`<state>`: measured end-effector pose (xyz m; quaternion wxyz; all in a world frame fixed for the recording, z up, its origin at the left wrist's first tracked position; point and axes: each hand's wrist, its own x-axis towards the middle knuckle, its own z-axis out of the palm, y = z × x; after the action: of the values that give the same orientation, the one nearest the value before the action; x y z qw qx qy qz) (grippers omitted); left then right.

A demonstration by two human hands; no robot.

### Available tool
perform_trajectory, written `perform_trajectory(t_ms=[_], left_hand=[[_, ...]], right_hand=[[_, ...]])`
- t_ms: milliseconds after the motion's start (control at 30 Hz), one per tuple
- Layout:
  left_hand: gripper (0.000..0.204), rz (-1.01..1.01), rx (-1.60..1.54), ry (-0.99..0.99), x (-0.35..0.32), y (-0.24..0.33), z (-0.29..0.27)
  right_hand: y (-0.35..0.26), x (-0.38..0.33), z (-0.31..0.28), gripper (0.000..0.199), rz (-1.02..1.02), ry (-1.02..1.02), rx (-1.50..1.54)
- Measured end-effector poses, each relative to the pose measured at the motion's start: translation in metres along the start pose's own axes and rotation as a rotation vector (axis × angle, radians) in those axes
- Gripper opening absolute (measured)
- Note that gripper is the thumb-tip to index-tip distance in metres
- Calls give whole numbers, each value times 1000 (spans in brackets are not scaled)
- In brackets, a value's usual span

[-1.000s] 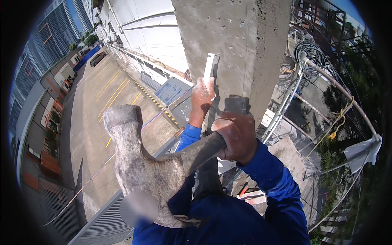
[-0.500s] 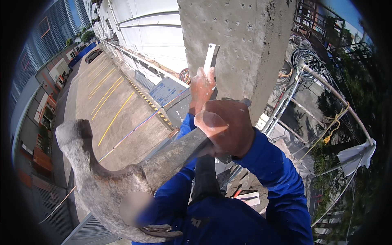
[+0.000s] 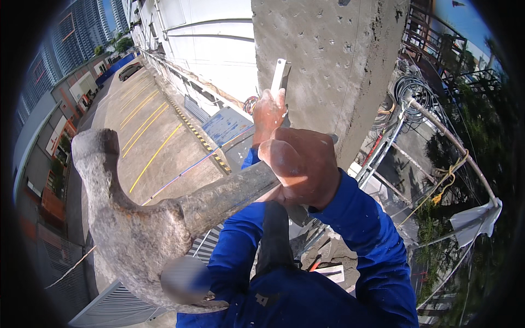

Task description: The person uses a hammer and chisel to chip away at a concrete surface on a building exterior. The person repeatedly strikes the chisel with the hammer to remove material from the concrete.

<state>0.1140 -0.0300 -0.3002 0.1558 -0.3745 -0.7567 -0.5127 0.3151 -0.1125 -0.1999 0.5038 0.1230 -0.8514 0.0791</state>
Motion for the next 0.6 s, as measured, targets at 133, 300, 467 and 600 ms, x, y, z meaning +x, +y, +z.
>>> perform_trajectory(t_ms=[133,300,467,600], left_hand=[[34,190,-77,41,8,-15,26],[25,486,-28,207,10,-29,28],[30,482,-297,677,2,-8,34],[27,474,132,241,30,-38,37]], right_hand=[[92,-38,10,51,473,-78,-281],[94,-35,8,52,835,-157,-176],[20,18,21,42,59,161,-75],[54,14,27,48,-37,103,-222]])
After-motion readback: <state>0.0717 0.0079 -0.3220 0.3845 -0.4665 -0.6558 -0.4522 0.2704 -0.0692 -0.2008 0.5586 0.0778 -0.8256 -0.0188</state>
